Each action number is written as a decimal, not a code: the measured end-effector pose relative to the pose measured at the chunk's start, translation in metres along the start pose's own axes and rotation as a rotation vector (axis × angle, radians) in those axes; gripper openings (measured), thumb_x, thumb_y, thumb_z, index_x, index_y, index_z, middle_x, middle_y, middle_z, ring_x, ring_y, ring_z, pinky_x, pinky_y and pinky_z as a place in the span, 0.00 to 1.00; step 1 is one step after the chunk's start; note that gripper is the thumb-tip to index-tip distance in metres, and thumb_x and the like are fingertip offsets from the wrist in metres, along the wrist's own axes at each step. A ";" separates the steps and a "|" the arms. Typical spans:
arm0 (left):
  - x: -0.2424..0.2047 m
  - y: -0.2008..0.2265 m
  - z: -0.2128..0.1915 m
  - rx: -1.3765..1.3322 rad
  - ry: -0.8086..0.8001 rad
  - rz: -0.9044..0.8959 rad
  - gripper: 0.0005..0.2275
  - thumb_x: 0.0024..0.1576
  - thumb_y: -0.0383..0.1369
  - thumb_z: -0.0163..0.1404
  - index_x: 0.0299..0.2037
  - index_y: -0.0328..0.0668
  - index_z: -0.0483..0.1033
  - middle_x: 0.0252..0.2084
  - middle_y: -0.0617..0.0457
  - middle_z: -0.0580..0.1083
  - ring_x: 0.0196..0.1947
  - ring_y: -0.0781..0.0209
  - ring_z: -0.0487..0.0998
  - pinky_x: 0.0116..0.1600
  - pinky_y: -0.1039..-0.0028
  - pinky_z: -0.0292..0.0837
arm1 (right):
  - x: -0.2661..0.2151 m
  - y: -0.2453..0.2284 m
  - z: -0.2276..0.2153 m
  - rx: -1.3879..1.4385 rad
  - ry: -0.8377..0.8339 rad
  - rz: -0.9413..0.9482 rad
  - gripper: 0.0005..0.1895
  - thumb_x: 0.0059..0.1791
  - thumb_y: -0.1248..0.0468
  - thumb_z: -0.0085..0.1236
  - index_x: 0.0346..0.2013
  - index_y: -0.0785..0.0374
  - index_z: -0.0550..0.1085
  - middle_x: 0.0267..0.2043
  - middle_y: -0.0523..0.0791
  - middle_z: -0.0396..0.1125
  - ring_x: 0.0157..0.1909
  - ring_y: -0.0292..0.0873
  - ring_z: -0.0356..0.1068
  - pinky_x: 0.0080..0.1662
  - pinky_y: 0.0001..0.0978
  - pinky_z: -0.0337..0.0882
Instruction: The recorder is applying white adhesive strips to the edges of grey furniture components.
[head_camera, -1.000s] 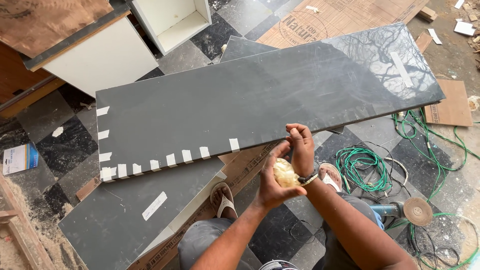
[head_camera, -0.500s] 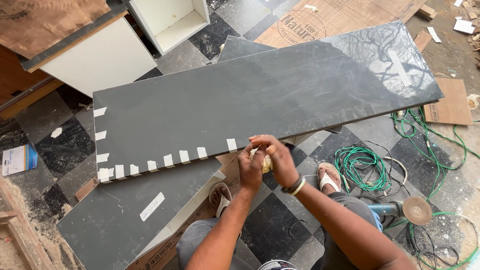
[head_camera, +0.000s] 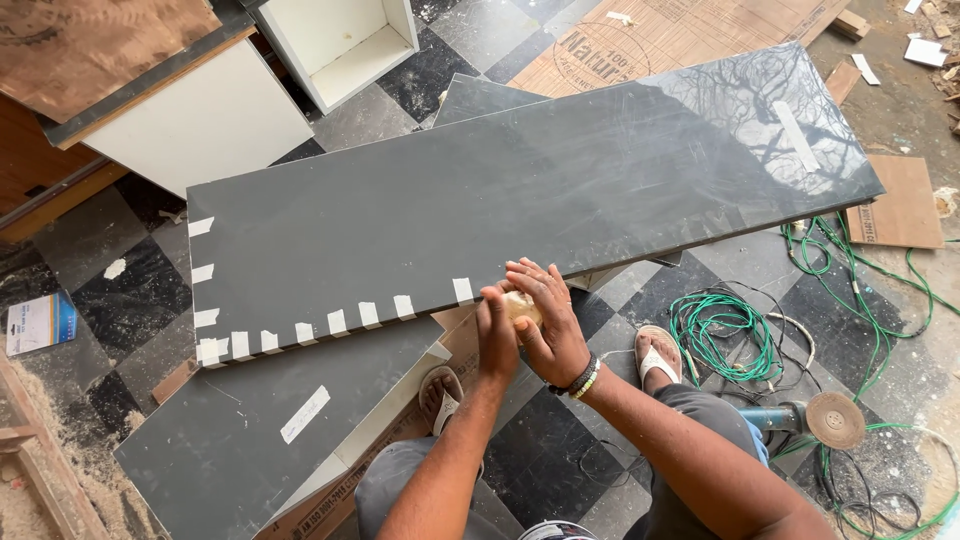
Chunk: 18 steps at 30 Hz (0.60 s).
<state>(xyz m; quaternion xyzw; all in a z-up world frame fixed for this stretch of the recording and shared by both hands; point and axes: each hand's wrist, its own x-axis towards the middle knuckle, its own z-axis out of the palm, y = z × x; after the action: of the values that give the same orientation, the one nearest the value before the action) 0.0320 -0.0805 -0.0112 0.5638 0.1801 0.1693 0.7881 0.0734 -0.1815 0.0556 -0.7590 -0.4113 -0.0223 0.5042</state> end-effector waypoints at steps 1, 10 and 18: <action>0.000 0.002 0.000 0.001 0.000 0.000 0.39 0.61 0.66 0.24 0.49 0.33 0.73 0.41 0.50 0.75 0.42 0.62 0.79 0.47 0.68 0.77 | 0.000 0.001 0.000 0.001 0.001 0.000 0.32 0.59 0.40 0.38 0.66 0.62 0.66 0.70 0.52 0.62 0.78 0.55 0.54 0.76 0.58 0.40; 0.002 0.011 -0.005 -0.190 -0.118 0.018 0.45 0.56 0.69 0.18 0.71 0.37 0.51 0.66 0.42 0.66 0.66 0.53 0.68 0.66 0.63 0.70 | -0.002 0.009 0.013 0.237 -0.011 -0.012 0.30 0.58 0.41 0.42 0.57 0.64 0.71 0.58 0.51 0.70 0.63 0.50 0.70 0.63 0.43 0.68; 0.000 0.006 -0.005 -0.370 -0.068 -0.041 0.42 0.61 0.66 0.27 0.70 0.31 0.56 0.64 0.37 0.67 0.62 0.51 0.70 0.63 0.62 0.71 | -0.005 0.004 0.017 0.294 -0.005 0.040 0.31 0.59 0.41 0.39 0.58 0.66 0.70 0.56 0.52 0.68 0.59 0.49 0.70 0.60 0.38 0.69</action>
<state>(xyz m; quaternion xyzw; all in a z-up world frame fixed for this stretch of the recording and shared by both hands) 0.0292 -0.0741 -0.0073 0.4108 0.1307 0.1645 0.8872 0.0658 -0.1721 0.0422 -0.6850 -0.3960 0.0503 0.6094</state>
